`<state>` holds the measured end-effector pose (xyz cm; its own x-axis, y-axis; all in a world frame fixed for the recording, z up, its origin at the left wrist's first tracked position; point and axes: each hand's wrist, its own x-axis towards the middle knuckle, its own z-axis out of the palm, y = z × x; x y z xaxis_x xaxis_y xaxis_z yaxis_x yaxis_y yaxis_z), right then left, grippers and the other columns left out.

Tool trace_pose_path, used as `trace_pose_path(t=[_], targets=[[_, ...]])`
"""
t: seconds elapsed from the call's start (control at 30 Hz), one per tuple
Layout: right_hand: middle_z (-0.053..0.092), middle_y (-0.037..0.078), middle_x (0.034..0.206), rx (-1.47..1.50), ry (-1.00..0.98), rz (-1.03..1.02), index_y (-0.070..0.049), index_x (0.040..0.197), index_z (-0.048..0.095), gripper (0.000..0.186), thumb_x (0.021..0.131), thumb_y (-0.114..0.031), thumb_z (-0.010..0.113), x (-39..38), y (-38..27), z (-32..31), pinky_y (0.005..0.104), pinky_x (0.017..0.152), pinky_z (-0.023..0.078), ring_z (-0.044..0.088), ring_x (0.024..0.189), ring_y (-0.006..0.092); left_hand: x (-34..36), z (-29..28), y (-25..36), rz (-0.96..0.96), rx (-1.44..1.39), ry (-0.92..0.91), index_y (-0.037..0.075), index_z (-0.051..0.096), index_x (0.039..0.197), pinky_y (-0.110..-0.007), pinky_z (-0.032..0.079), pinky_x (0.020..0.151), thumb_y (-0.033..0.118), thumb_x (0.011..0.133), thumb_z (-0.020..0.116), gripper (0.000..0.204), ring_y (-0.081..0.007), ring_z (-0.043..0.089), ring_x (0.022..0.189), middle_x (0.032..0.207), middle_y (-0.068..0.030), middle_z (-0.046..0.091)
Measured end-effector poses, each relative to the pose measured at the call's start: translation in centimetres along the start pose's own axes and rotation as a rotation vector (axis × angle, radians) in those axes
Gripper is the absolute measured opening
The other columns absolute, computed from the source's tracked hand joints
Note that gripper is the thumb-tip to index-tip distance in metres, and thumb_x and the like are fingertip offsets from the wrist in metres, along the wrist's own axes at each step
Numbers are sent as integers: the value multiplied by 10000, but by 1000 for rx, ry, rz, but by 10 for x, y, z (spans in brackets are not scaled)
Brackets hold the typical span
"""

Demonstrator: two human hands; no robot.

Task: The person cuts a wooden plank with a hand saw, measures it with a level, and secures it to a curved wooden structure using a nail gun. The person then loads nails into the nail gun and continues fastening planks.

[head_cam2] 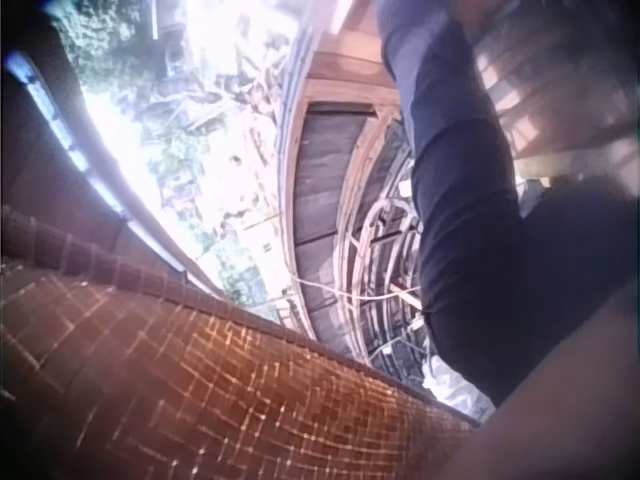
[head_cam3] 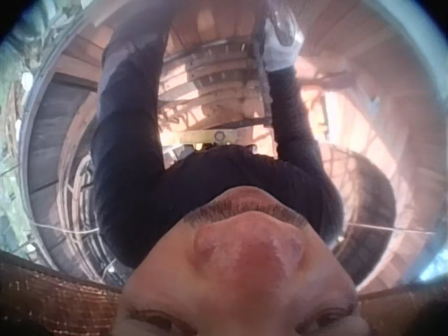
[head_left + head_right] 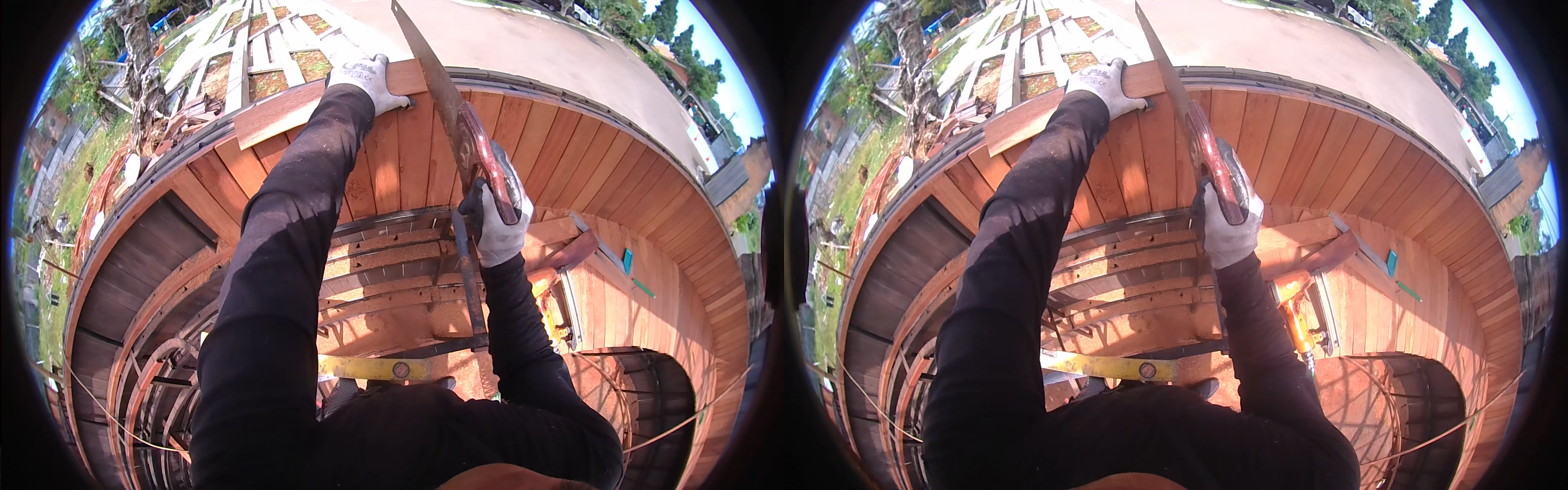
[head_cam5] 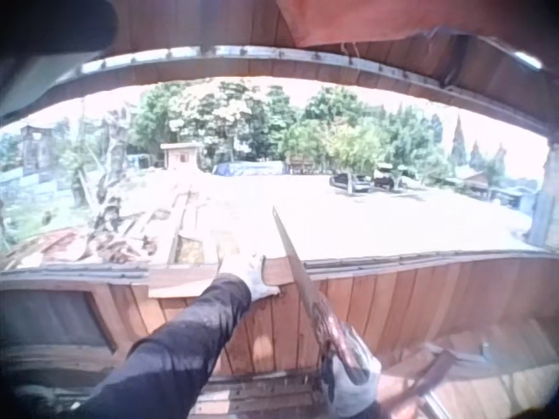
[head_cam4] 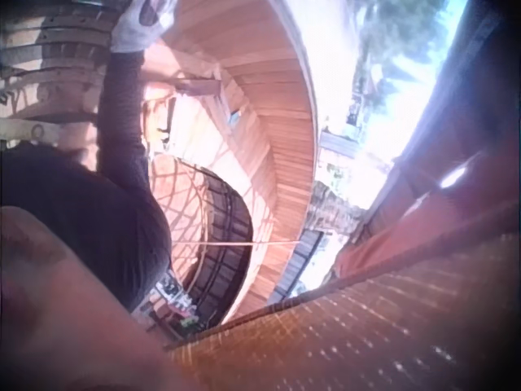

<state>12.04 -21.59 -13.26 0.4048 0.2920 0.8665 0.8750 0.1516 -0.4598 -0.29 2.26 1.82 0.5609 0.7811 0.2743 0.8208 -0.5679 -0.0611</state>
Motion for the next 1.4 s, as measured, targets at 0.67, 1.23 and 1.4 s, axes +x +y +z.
trace_pose_path(t=[0.67, 1.23, 1.4], targets=[[646, 207, 1208, 518, -301, 568, 72, 1284, 559, 483, 867, -157, 643, -31, -30, -59, 350, 945, 485, 647, 1099, 291, 3, 14, -11, -41, -32, -30, 82, 517, 1337, -402, 494, 985, 655, 699, 723, 883, -278, 599, 1175, 1265, -144, 610], [680, 210, 1113, 434, -390, 518, 69, 1323, 529, 507, 894, -193, 593, -64, -35, -104, 319, 762, 530, 688, 854, 270, 4, 11, -2, -46, 43, -55, 93, 481, 1374, -418, 466, 1028, 688, 700, 695, 925, -288, 554, 1238, 1311, -149, 573], [688, 163, 1052, 649, -318, 555, 50, 1321, 536, 480, 884, -135, 611, -32, -22, -66, 286, 754, 510, 668, 834, 198, -3, 6, -1, -39, 42, -5, 86, 480, 1369, -419, 471, 1018, 660, 696, 718, 916, -285, 558, 1233, 1313, -149, 572]])
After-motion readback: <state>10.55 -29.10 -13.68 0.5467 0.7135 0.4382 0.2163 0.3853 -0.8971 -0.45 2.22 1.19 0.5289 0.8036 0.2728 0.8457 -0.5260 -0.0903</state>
